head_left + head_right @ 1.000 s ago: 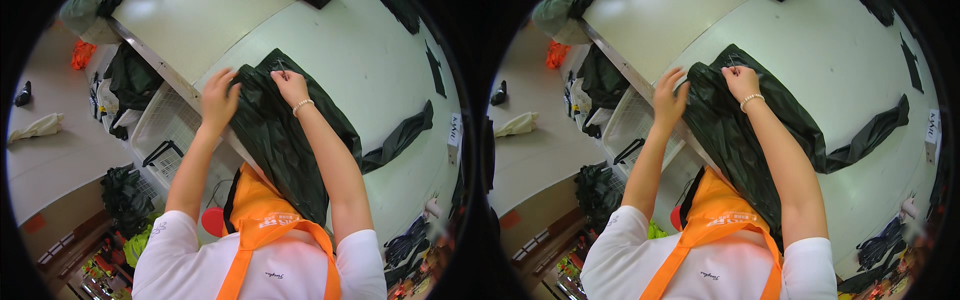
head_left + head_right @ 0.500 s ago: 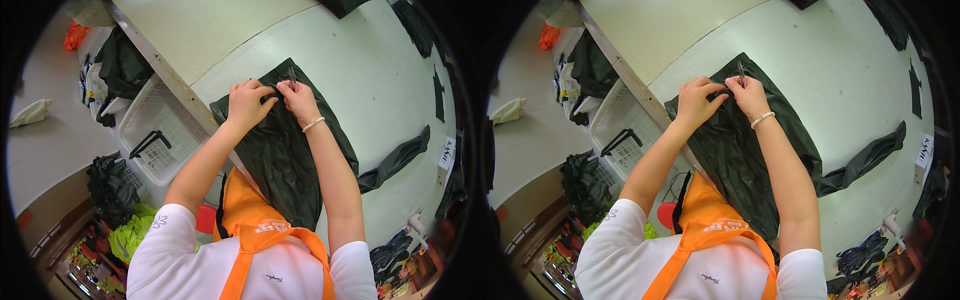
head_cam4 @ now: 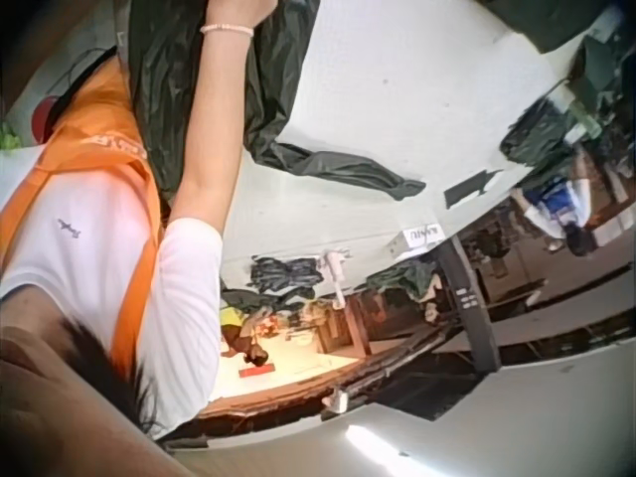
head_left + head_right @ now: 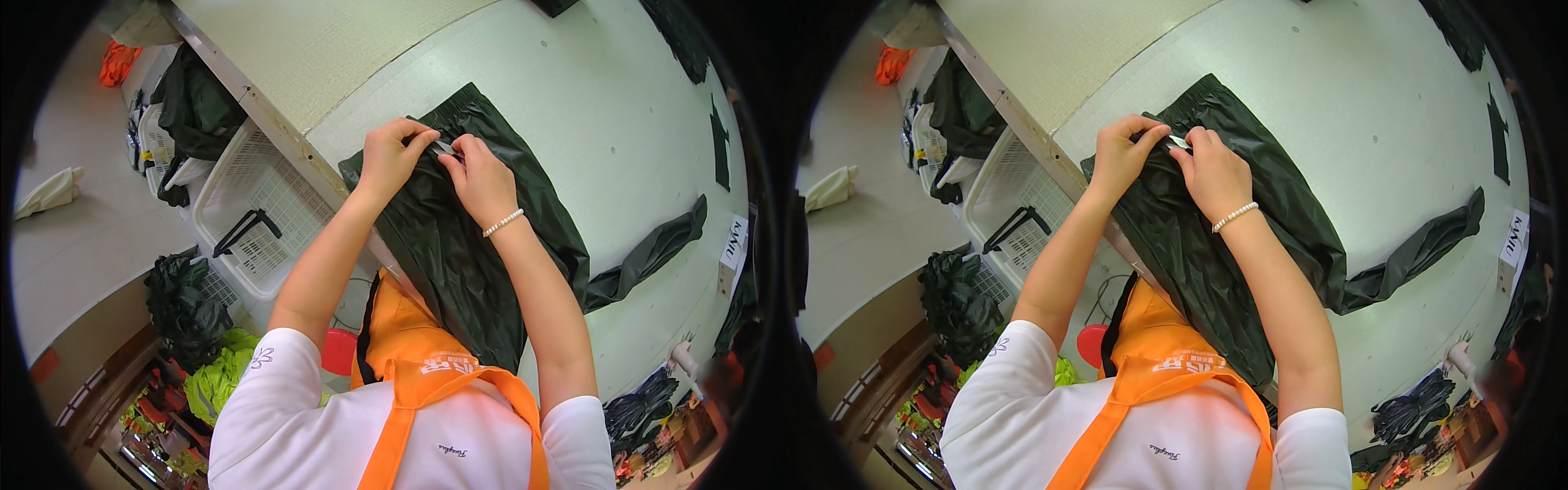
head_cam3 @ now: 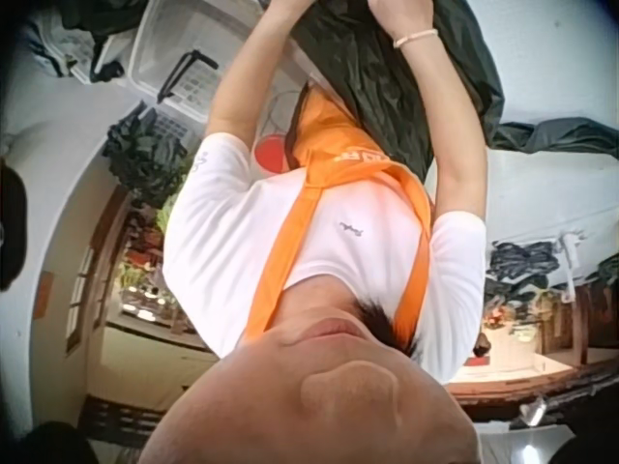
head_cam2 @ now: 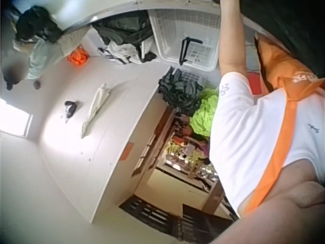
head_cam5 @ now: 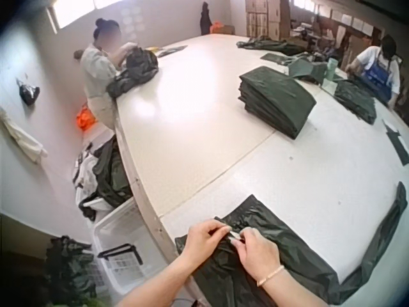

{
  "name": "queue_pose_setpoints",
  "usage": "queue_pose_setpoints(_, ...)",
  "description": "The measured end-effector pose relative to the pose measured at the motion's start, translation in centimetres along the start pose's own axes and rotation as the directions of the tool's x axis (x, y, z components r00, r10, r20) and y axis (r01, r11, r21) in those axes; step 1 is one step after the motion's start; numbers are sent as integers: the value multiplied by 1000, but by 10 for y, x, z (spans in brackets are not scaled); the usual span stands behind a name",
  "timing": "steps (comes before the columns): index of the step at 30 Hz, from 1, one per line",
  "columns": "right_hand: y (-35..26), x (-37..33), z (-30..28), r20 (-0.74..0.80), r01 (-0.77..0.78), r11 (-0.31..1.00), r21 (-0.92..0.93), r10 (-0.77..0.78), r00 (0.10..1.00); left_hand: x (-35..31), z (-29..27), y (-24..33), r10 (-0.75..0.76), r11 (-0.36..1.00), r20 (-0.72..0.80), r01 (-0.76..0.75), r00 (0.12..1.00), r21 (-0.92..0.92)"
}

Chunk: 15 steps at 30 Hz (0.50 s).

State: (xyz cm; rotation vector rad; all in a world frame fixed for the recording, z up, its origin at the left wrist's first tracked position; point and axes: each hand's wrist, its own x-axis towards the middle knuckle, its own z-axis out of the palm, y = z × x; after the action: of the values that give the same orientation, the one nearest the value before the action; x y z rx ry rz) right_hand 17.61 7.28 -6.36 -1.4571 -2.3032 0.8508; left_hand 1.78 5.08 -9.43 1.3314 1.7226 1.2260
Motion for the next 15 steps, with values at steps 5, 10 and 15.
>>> queue_pose_setpoints(5, 2, 4, -3, 37, 68, 990, -123, -64, 997, 1, 1, 3, 53, 995, -12, -52, 999, 81)
queue_pose_setpoints(10, 4, 3, -4, 10, 9, 998, -57, -9, 1000, -6, -15, 10, 173, 979, -189, -147, 967, 143)
queue_pose_setpoints(15, 39, -14, -50, -222, -119, 989, 89, 136, 965, -113, -124, -65, -226, 834, -406, 391, 886, 390)
